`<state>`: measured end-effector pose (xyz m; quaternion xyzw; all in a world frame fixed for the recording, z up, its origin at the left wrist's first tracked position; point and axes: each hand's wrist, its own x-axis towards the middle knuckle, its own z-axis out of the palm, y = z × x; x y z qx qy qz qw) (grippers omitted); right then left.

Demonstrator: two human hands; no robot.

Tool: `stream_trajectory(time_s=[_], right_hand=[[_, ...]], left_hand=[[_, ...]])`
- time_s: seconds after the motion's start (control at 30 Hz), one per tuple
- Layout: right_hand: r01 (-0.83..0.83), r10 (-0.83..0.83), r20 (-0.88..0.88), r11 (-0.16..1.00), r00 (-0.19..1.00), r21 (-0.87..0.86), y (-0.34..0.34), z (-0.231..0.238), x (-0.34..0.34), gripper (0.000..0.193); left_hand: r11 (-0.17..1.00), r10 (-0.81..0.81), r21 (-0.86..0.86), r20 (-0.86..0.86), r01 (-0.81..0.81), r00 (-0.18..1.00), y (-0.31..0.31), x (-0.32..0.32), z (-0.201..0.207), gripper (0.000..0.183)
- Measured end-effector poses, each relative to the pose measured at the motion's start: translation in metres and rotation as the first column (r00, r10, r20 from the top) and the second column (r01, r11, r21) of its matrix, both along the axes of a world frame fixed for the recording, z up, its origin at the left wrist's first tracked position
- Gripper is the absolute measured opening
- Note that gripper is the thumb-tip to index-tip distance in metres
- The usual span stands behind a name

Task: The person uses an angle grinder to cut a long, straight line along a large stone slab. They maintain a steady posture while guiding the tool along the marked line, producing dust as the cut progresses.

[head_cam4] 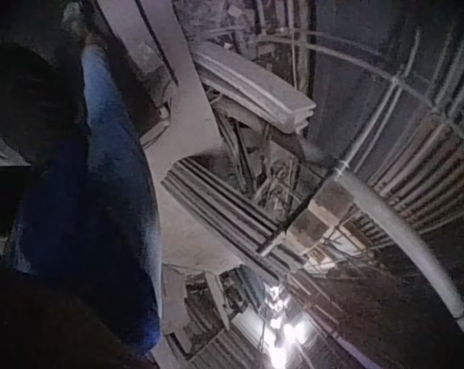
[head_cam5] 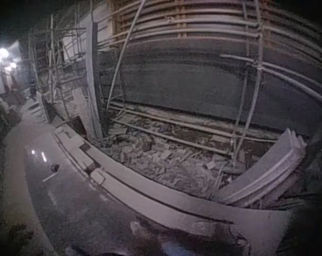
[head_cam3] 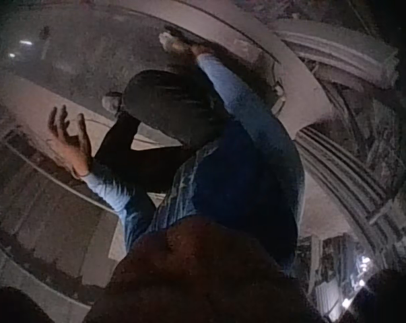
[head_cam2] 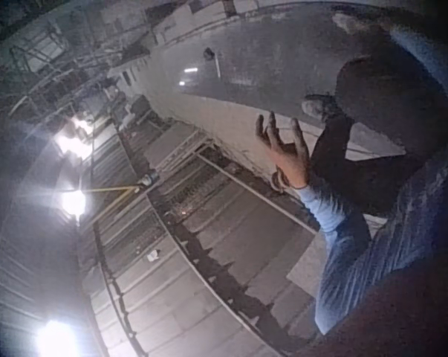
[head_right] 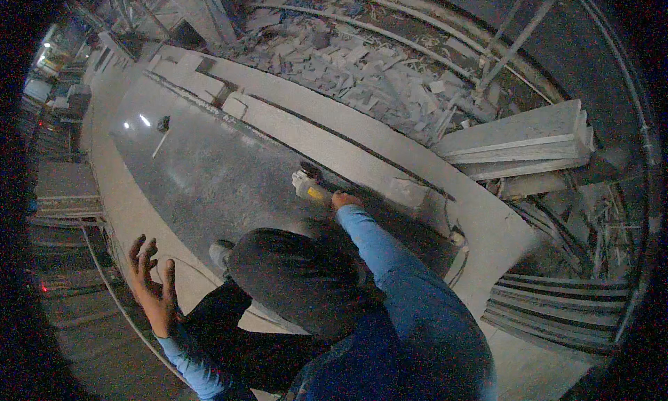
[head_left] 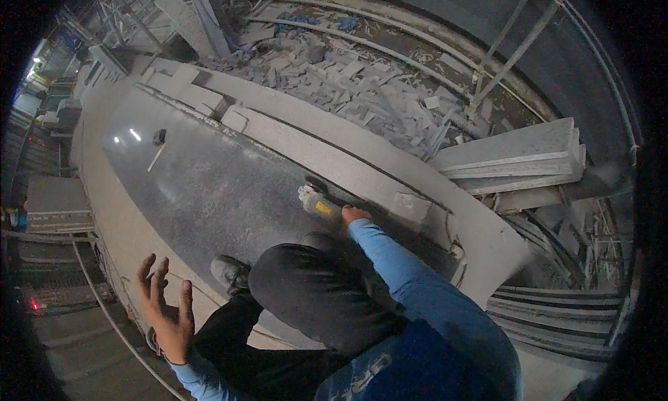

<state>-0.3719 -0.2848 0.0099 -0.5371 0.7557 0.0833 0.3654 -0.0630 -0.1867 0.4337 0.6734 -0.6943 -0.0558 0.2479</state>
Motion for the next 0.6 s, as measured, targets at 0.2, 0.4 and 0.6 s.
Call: stream_trajectory(time_s=[0.2,0.4,0.6], right_hand=[[0.012,-0.01,0.051,0.999,0.999,-0.032,-0.019,-0.003,0.016,0.034],[-0.149,0.151,-0.043,0.988,0.988,0.04,-0.04,0.005,0.022,0.063],[-0.263,0.265,-0.035,0.963,0.964,0.059,-0.04,0.072,0.05,0.068]], left_hand=[[0.998,0.041,0.045,-0.068,-0.038,0.997,0.002,-0.005,-0.004,0.037],[0.999,-0.015,0.036,0.015,0.015,1.0,0.003,-0.009,-0.008,0.038],[0.999,0.016,0.034,-0.046,-0.014,0.999,0.007,-0.008,-0.005,0.039]])
